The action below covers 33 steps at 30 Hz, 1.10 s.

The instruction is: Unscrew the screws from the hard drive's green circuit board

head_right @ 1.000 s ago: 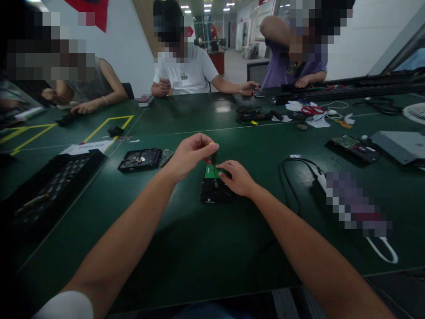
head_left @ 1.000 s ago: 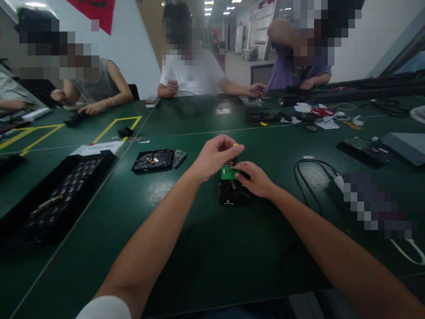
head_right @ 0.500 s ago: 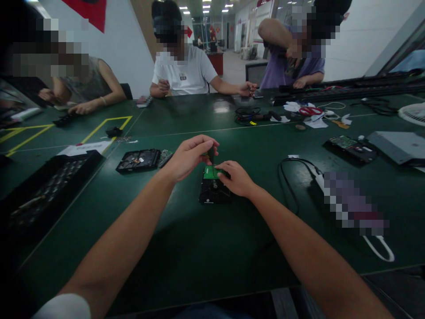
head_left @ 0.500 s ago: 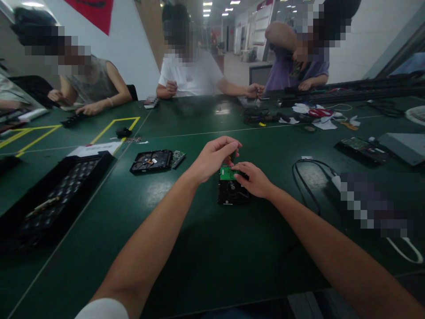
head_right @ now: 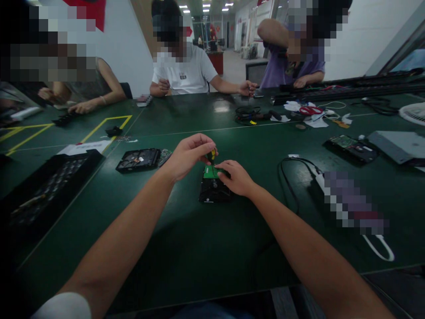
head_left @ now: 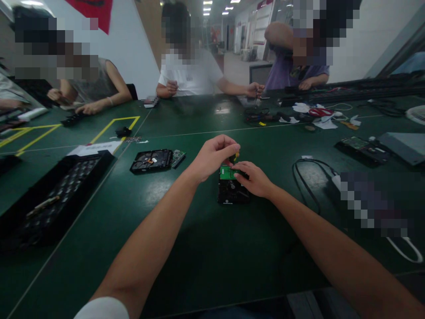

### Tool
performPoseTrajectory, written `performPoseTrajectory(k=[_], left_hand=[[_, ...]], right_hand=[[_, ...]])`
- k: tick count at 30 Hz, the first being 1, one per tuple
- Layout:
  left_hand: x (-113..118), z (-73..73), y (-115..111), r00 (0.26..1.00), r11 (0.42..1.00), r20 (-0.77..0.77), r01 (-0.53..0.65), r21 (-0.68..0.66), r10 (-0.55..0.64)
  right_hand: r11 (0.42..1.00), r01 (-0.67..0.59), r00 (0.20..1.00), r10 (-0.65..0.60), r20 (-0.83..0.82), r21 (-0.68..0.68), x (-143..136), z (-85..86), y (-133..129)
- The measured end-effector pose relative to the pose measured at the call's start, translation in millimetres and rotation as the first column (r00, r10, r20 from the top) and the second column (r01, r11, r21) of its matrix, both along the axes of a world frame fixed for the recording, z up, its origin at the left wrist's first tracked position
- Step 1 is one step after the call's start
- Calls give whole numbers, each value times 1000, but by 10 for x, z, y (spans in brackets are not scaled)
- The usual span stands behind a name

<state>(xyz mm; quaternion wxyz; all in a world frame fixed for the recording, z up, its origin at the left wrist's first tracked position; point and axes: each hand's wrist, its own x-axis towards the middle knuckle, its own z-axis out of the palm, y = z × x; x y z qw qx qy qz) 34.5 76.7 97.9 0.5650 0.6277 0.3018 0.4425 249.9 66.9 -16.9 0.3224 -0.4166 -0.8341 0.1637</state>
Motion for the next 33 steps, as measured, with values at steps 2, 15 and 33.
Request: performPoseTrajectory(k=[2,15,33], left_hand=[[-5,18,-2,999,999,18,38,-23,-38],[11,-17,-9,1000,999,10,20,33,-20],[5,-65,32,999,999,25,-32,-18,33]], right_hand=[[1000,-4,1000,4,-2,-1,-7,20,-10],[1000,-2,1000,3,15,-19,-9,32,-10],[1000,-4,1000,4,16,14,5,-29,19]])
